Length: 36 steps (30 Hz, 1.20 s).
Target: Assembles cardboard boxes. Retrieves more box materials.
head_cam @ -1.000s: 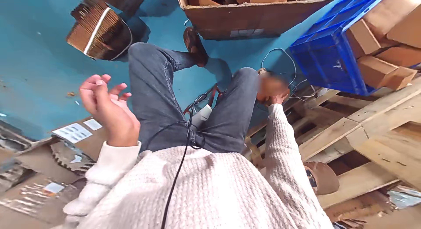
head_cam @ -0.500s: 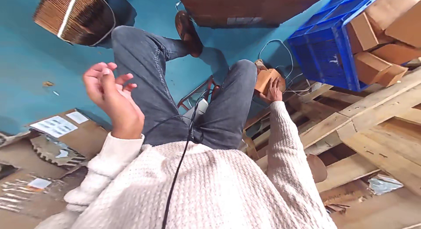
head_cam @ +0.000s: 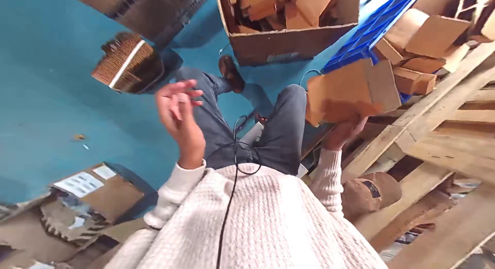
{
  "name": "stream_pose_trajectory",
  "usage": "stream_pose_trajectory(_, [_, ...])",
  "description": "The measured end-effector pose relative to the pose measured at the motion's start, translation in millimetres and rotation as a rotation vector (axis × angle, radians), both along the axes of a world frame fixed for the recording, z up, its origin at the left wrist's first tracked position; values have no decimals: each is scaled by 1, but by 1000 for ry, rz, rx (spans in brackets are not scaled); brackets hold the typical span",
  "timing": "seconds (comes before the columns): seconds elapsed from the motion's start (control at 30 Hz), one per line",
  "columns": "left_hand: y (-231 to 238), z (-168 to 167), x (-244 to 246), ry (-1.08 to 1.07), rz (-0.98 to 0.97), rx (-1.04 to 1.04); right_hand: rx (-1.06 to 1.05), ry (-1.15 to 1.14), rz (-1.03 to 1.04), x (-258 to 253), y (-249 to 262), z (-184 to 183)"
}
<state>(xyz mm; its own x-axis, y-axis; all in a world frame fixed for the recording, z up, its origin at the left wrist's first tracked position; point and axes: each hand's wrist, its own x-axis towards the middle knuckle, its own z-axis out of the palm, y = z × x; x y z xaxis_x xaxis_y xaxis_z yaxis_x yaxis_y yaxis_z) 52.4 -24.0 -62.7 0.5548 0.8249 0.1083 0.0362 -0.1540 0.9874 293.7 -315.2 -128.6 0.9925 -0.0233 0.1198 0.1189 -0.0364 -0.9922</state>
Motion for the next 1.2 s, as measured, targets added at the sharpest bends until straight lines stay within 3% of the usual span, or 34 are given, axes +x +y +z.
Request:
stream_pose_trajectory(0.07, [-5, 23, 5, -13, -172, 124, 177, 29, 147, -37, 38, 31])
stream_pose_trajectory(0.17, [0, 46, 0, -23, -270, 218, 284, 102, 284, -82, 85, 70])
stream_pose_trajectory(0.23, [14, 60, -10, 11, -360, 89, 341, 208, 397, -103, 103, 88])
stream_pose_trajectory(0.3, [25, 69, -22, 81, -478, -181, 300, 302, 513, -117, 114, 96])
stream_pose_trajectory(0.37, [21, 70, -33, 158, -505, -422, 69, 272, 587, -128, 120, 94])
stream_pose_trajectory(0.4, [17, 68, -37, 178, -495, -470, -122, 148, 603, -134, 124, 91])
stream_pose_trajectory(0.5, [7, 59, -50, 241, -467, -438, -589, -440, 568, -148, 123, 85])
stream_pose_trajectory(0.57, [5, 58, -57, 256, -452, -397, -711, -597, 697, -155, 128, 95])
stream_pose_trajectory(0.67, [-3, 66, -71, 322, -438, -359, -820, -448, 947, -178, 135, 103])
stream_pose_trajectory(0.77, [-11, 75, -90, 349, -487, -400, -801, -297, 988, -194, 130, 99])
stream_pose_trajectory(0.87, [-28, 62, -93, 328, -501, -410, -628, -39, 1029, -208, 115, 91])
stream_pose_trajectory(0.93, [-42, 53, -88, 292, -555, -404, -385, 214, 992, -222, 109, 80])
stream_pose_trajectory(1.0, [-53, 45, -84, 200, -619, -481, -265, 369, 911, -230, 106, 72])
stream_pose_trajectory(1.1, [-61, 36, -81, -31, -680, -638, -271, 411, 852, -219, 101, 64])
stream_pose_trajectory(1.17, [-66, 9, -84, -122, -644, -539, -285, 423, 837, -211, 102, 65])
stream_pose_trajectory(1.2, [-76, -21, -85, -247, -527, -464, -294, 446, 839, -208, 103, 67])
